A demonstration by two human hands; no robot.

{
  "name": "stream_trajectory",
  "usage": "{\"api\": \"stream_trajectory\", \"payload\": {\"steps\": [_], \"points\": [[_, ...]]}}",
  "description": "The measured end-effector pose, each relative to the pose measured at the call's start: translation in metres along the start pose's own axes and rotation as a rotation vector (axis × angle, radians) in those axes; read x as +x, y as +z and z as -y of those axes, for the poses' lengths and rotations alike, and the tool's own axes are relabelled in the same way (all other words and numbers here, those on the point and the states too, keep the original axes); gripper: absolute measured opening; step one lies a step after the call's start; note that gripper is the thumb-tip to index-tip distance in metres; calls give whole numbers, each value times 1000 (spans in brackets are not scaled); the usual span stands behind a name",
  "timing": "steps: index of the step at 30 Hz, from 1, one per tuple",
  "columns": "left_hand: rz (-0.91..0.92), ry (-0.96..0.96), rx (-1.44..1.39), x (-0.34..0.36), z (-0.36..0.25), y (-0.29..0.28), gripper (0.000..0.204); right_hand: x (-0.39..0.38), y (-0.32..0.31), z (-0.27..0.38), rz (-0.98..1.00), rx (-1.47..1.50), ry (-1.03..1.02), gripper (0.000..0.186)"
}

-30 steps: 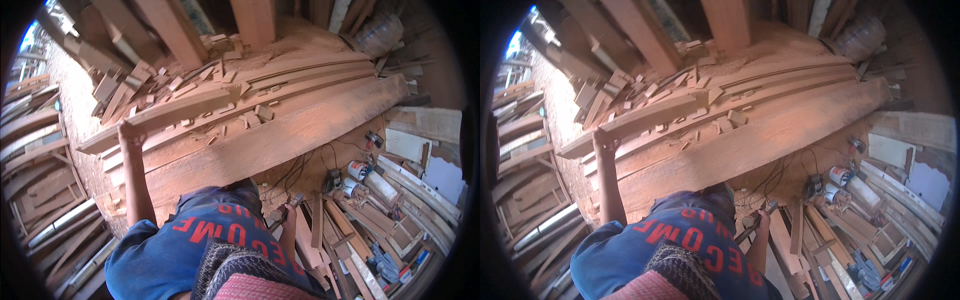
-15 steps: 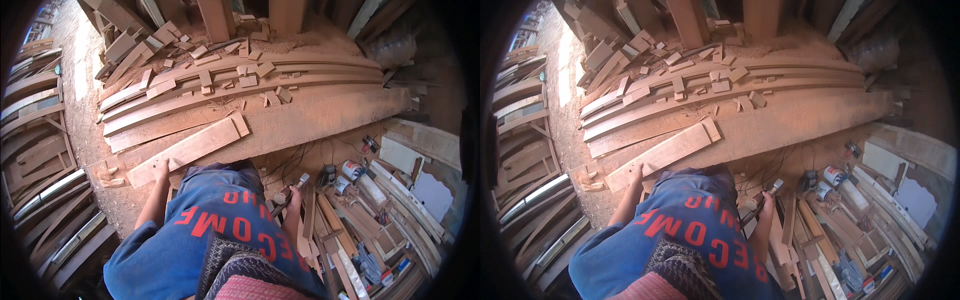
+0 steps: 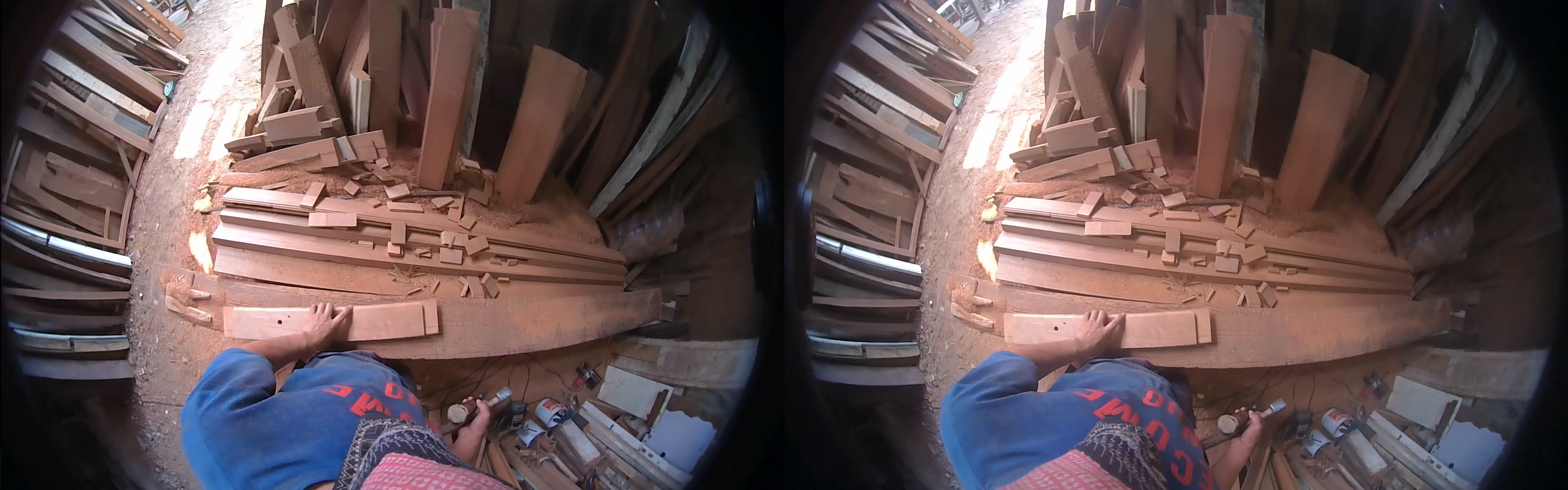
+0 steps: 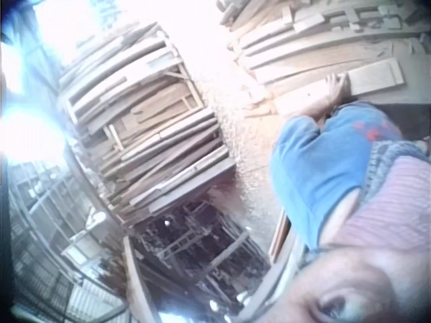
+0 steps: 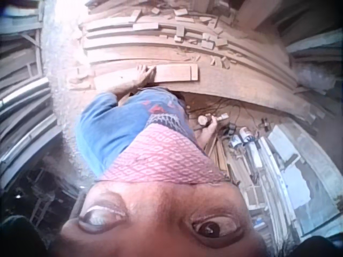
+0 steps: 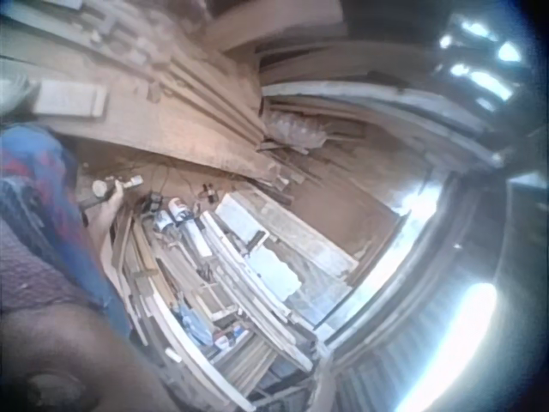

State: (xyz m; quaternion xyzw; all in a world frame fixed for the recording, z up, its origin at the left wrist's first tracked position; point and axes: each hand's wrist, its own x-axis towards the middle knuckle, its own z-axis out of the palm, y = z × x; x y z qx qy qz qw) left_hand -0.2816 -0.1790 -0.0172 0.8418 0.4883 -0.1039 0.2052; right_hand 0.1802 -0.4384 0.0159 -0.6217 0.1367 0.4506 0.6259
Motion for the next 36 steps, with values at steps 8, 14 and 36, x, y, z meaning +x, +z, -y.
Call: {"api": "stream_trajectory", "payload": {"steps": [8,14,36], "points": [[139,-15,46,-36,37,10,87,-36,32,15,23,-57,-205,20],[170,112,-66,-30,35,-33,102,-95,66,20,133,-24,-105,18],[400,1750,-533,-132,-220,-122,71,-340,63,-156,65,409,-312,34]]}}
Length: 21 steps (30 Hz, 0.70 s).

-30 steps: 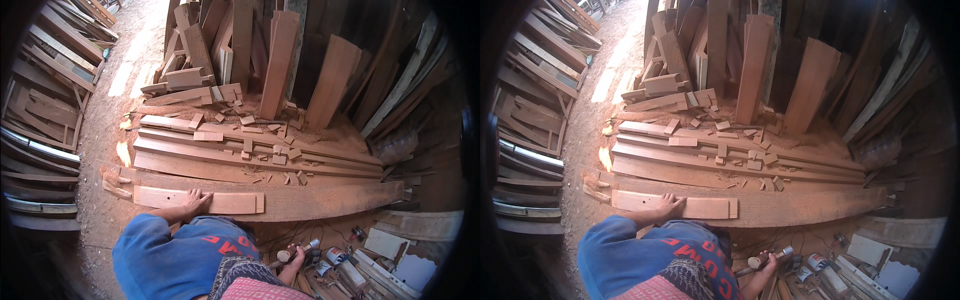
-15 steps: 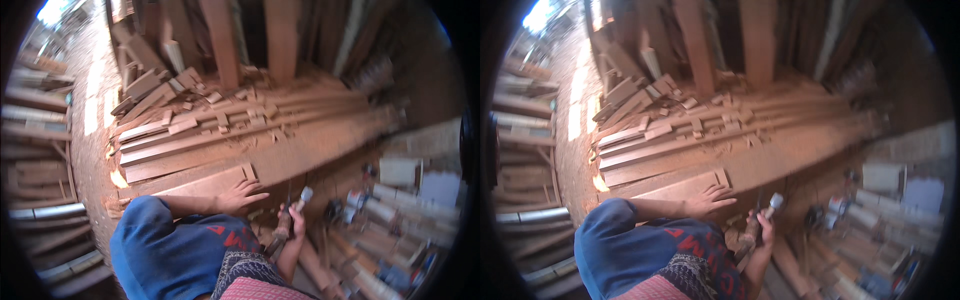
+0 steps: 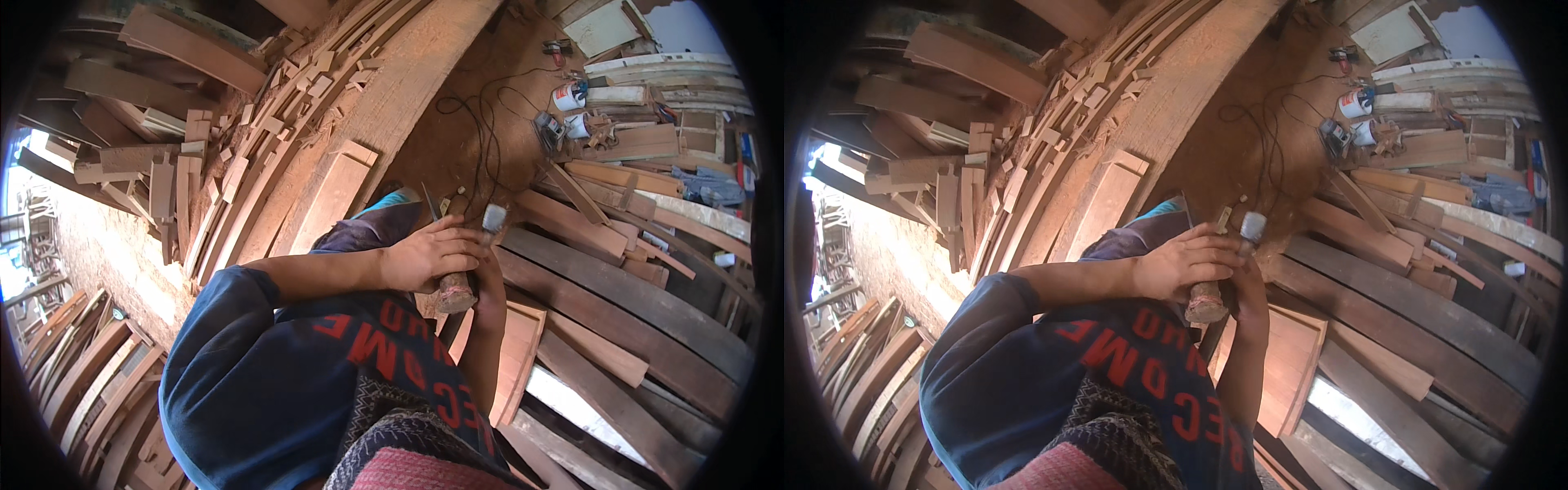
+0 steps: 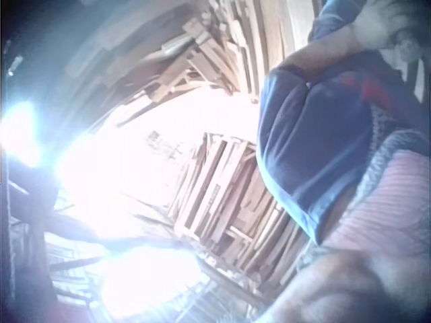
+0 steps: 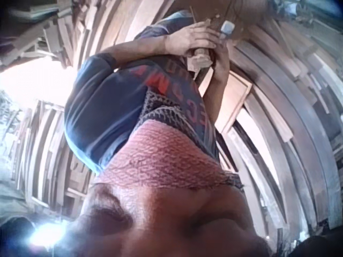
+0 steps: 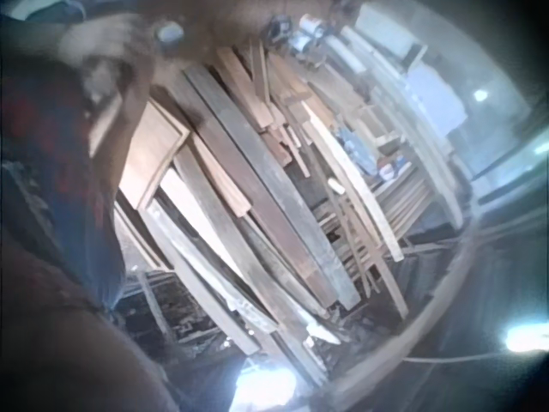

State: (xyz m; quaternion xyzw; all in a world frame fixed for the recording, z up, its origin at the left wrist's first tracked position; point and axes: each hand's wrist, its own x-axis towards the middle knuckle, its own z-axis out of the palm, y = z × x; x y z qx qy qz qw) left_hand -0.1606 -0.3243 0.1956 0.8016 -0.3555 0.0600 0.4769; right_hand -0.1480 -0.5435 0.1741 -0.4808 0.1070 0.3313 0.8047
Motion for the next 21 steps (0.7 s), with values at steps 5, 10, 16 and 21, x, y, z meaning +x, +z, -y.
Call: {"api": "stream_trajectory", "payload": {"steps": [5,10,16,21], "points": [[81,-52,98,-8,-11,-33,54,-45,-30,-16,-167,15,40,21],[-138,-163,52,-21,18,-74,50,-48,-20,-68,-268,85,-83,23],[-344,-427,-403,-61,119,-107,48,-27,23,-139,-408,153,-62,18],[-275,-282,-24,-94,156,-97,53,-11,72,-171,-508,174,37,15]]}}
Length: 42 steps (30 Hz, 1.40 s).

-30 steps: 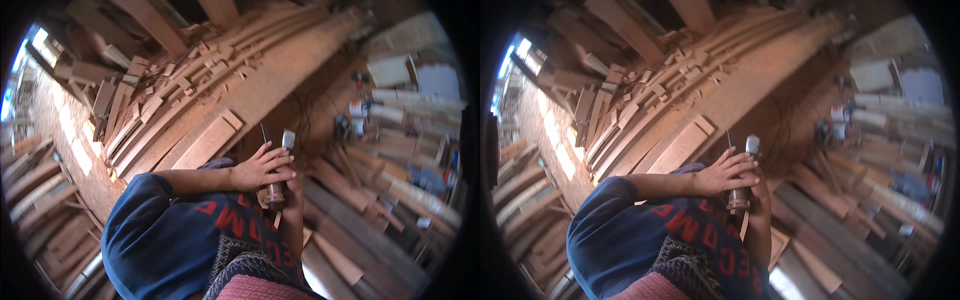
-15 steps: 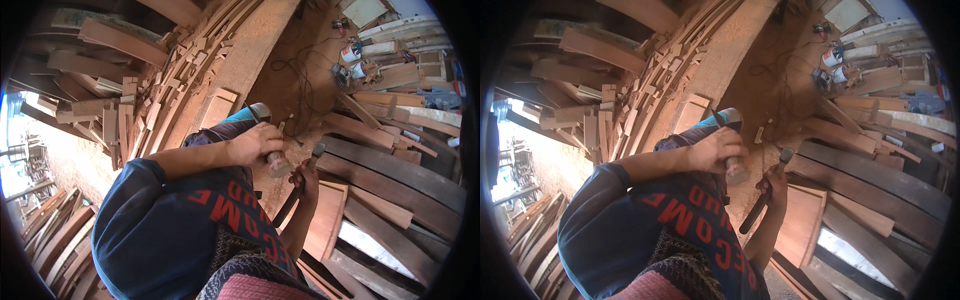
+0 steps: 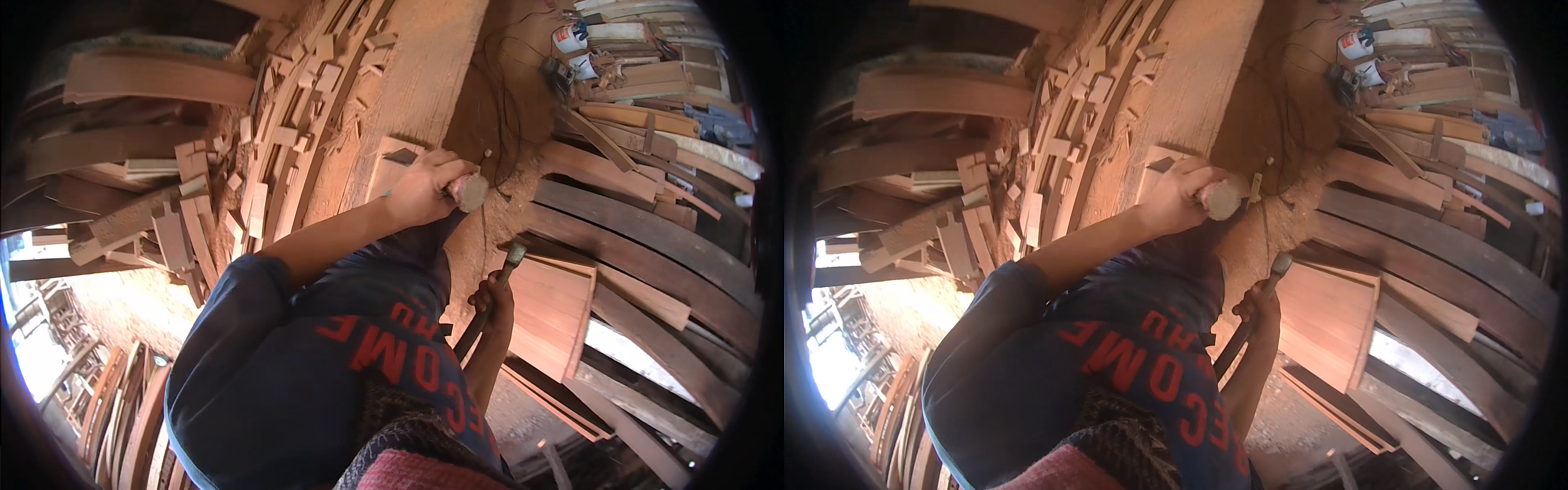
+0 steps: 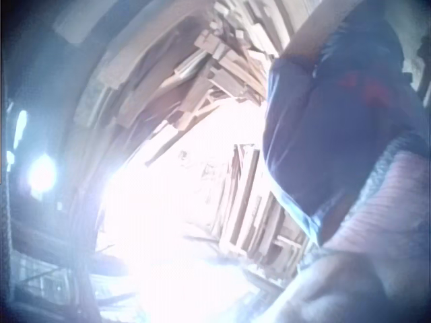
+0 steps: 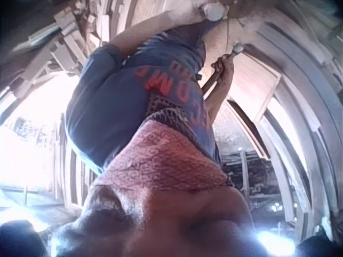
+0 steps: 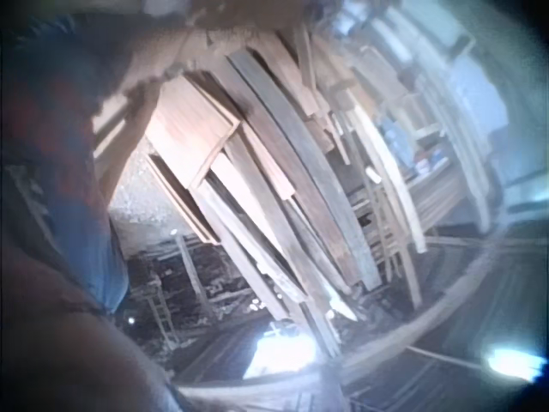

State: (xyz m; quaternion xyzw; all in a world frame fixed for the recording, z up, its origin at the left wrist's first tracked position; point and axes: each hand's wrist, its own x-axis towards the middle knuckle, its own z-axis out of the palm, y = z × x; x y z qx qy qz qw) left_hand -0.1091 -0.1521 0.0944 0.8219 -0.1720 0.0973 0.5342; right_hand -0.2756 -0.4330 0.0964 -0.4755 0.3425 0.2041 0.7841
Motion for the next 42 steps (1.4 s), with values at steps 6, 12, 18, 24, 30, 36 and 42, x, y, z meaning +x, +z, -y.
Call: {"api": "stream_trajectory", "payload": {"steps": [6,12,18,24,30,36,42], "points": [[-171,-39,-63,-12,51,5,53,-3,52,9,-121,-257,55,19],[-124,-36,-147,-18,85,0,46,7,84,23,-161,-318,35,21],[-126,-80,-104,-25,83,-1,49,13,107,39,-168,-396,26,21],[-157,-133,-106,-20,78,-7,44,11,134,57,-246,-602,-46,15],[-254,-195,-167,-9,81,-10,40,-5,189,91,-315,-864,-402,18],[-282,-144,-211,-12,85,-7,38,48,181,50,-33,-1284,-952,7],[-320,-41,-239,-31,136,-21,18,64,221,28,-98,-1503,-687,21]]}}
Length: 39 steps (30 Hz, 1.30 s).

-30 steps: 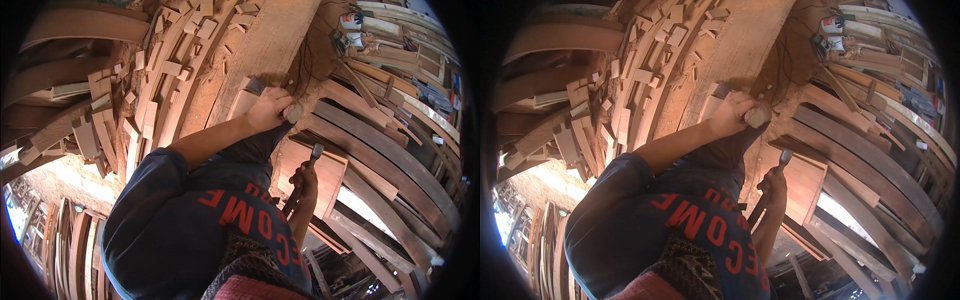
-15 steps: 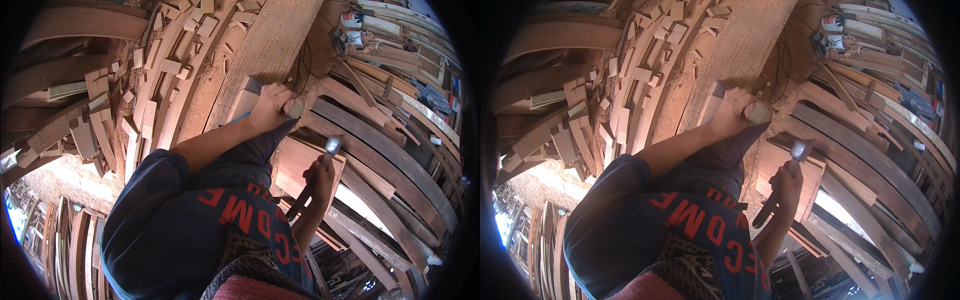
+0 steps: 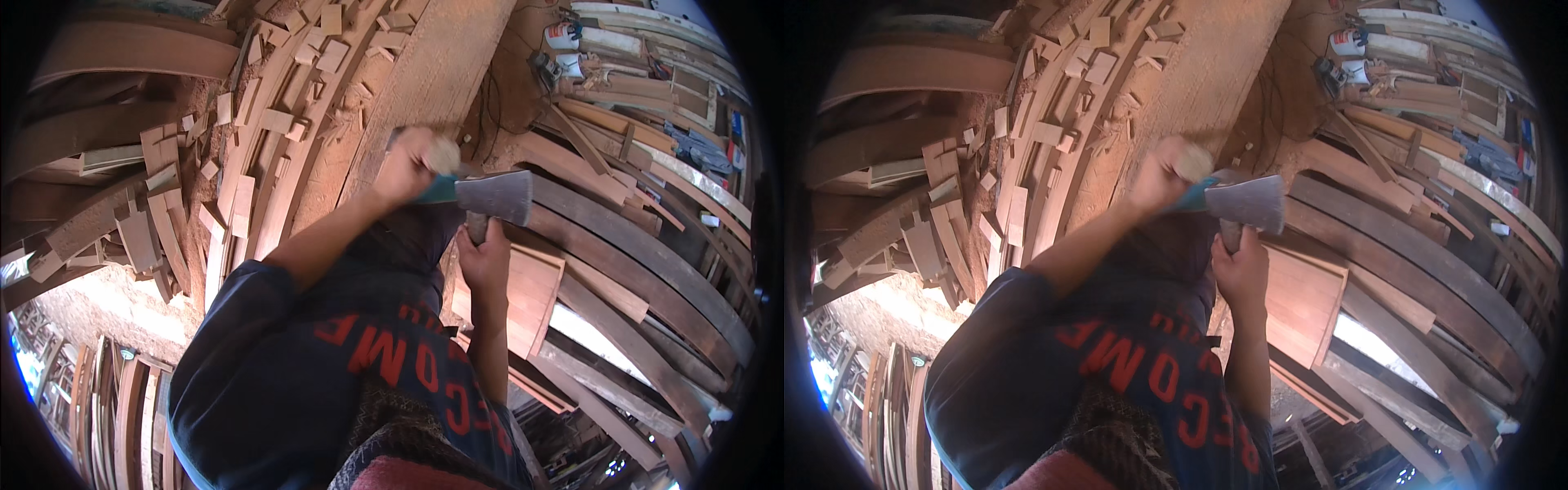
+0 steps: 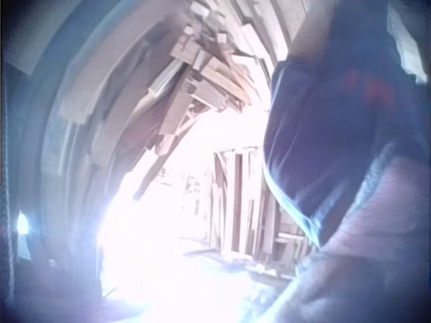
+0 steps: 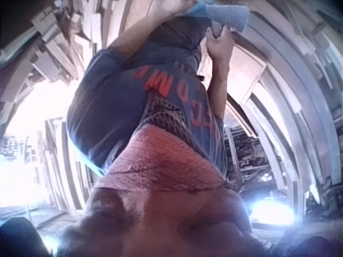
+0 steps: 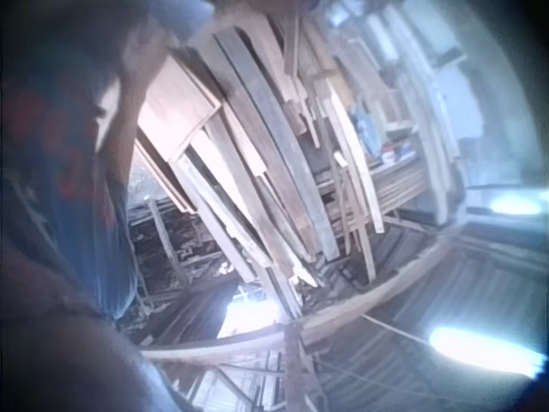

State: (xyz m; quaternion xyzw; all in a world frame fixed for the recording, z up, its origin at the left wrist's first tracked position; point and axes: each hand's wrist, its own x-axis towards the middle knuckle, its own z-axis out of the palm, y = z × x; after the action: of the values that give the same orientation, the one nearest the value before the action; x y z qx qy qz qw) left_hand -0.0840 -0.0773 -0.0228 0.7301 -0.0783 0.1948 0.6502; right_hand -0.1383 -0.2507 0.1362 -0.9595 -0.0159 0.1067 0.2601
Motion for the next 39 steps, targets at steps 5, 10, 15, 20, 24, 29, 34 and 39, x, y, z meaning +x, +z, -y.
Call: {"api": "stream_trajectory", "payload": {"steps": [5,10,15,20,24,29,34,39], "points": [[-240,-632,-415,39,-10,-90,13,-32,-22,-17,-2,376,263,18],[-253,-595,-392,37,-20,-89,15,-38,-32,-4,86,549,440,19],[-196,-575,-385,26,-22,-74,18,-44,-34,4,132,530,437,18],[-206,-555,-347,17,-23,-67,16,-45,-36,-7,134,401,295,19],[-214,-599,-427,12,-28,-64,16,-30,-51,17,59,346,135,23],[-233,-539,-419,8,-19,-58,16,14,-40,78,-231,261,-427,20],[-224,-491,-532,11,-34,-52,11,48,18,65,161,-179,-369,24],[-288,-461,-318,1,-2,-62,10,19,8,49,201,-194,-290,31]]}}
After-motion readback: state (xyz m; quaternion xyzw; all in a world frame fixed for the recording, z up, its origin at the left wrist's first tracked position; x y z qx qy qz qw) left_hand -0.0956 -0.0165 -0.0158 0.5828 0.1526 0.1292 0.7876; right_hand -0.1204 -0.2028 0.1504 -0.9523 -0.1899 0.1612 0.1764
